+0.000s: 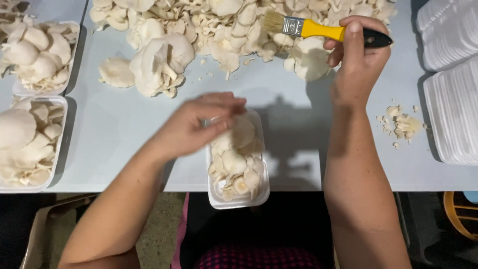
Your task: Cleaning oyster mushrooms with a small brush and packing them into white foam trays for distribution.
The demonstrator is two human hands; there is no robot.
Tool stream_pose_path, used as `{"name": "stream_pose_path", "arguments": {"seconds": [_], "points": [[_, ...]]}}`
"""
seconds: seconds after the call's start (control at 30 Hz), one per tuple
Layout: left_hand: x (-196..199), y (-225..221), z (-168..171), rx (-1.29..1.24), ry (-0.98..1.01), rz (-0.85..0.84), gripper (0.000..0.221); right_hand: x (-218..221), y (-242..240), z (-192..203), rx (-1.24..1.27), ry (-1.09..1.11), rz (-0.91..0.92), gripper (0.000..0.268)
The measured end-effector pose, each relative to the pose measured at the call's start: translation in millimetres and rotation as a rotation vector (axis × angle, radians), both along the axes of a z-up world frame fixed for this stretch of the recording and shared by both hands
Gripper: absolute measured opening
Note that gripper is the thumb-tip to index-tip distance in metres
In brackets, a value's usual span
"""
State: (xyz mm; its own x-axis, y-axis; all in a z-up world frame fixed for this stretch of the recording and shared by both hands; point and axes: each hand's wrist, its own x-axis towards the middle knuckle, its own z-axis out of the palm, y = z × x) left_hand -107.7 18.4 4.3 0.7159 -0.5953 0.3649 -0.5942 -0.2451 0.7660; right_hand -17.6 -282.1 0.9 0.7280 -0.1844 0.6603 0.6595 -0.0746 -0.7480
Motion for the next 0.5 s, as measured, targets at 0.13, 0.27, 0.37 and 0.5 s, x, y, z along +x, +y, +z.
{"name": "stream_pose_path", "arguments": {"seconds": [0.13, 0.27, 0.37, 0.5], "points": [[50, -12, 10, -0.02, 0.088, 0.233, 0.018, 3, -1, -1, 0.058, -0.014, -0.052, 0.025], [142, -39, -44, 0.128, -0.167, 0.373, 0.025, 10, -4, -5, 0.152, -0.02, -0.146, 0.019], [176, -68, -62, 0.228, -0.263, 0.283, 0.035, 15, -6, -8, 0.155, -0.064, -0.178, 0.017], [197, -93, -67, 0.619, -0.549, 0.161, 0.023, 14, -2, -8, 0.175, -0.019, -0.213, 0.019]]}}
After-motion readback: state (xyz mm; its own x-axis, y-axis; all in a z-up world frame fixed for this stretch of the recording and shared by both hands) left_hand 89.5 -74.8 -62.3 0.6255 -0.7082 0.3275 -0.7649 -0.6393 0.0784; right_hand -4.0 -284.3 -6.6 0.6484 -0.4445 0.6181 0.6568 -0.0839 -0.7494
